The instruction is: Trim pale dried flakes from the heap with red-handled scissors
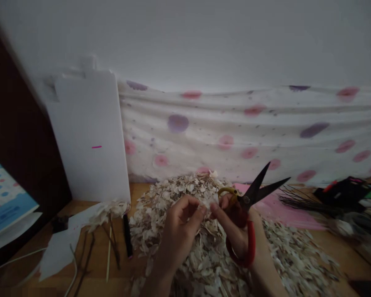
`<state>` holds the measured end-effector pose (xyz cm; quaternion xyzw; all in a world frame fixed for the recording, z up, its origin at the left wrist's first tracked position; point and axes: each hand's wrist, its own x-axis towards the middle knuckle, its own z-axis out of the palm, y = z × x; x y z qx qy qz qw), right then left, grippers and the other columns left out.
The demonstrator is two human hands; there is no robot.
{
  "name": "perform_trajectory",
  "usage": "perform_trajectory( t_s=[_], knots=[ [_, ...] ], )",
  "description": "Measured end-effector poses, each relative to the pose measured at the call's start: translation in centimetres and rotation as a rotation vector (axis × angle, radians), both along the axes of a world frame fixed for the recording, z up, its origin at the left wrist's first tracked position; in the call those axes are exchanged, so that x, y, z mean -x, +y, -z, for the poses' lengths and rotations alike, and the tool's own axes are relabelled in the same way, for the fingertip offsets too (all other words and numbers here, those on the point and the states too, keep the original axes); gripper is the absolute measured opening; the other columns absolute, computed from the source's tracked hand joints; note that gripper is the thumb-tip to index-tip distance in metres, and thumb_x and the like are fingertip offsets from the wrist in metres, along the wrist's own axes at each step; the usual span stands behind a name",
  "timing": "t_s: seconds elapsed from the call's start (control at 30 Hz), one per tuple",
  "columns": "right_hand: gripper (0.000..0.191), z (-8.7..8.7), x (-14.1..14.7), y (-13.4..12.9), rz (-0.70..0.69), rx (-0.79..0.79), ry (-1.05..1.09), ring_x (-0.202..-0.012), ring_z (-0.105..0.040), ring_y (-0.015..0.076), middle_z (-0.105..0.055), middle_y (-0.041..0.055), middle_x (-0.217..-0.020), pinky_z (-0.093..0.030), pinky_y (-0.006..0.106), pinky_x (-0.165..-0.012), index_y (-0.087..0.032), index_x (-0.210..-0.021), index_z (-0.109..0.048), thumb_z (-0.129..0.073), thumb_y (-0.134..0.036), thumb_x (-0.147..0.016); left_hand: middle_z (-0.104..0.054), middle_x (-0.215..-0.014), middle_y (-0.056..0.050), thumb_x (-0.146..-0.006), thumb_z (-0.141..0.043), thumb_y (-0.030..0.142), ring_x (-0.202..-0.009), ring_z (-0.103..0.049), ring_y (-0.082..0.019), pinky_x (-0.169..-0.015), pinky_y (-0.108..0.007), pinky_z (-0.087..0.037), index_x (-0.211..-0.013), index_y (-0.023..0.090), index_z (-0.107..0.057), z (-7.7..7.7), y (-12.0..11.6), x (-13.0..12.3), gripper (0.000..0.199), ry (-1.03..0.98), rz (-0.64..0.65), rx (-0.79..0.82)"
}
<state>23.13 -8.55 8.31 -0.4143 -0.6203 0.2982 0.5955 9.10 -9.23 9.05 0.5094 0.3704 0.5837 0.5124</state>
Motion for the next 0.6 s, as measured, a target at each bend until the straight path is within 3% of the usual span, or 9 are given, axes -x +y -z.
perform_trajectory(
  t_s=[0.6],
  knots=[
    [0.028, 0.06, 0.24, 0.14, 0.043, -0.021, 0.05, -0.065, -0.055, 0.0122, -0.05, -0.0026, -0.074, -0.046, 0.022, -0.061, -0.02, -0.079, -0.047, -0.069, -0.035, -0.089, -0.065, -0.067, 0.001, -0.078, -0.074, 0.029, -0.066, -0.059, -0.012, -0.063, -0.019, -0.046, -0.073, 0.018, -0.069, 0.19, 0.23, -0.54, 0.012, -0.123, -0.028, 0.029]
  ],
)
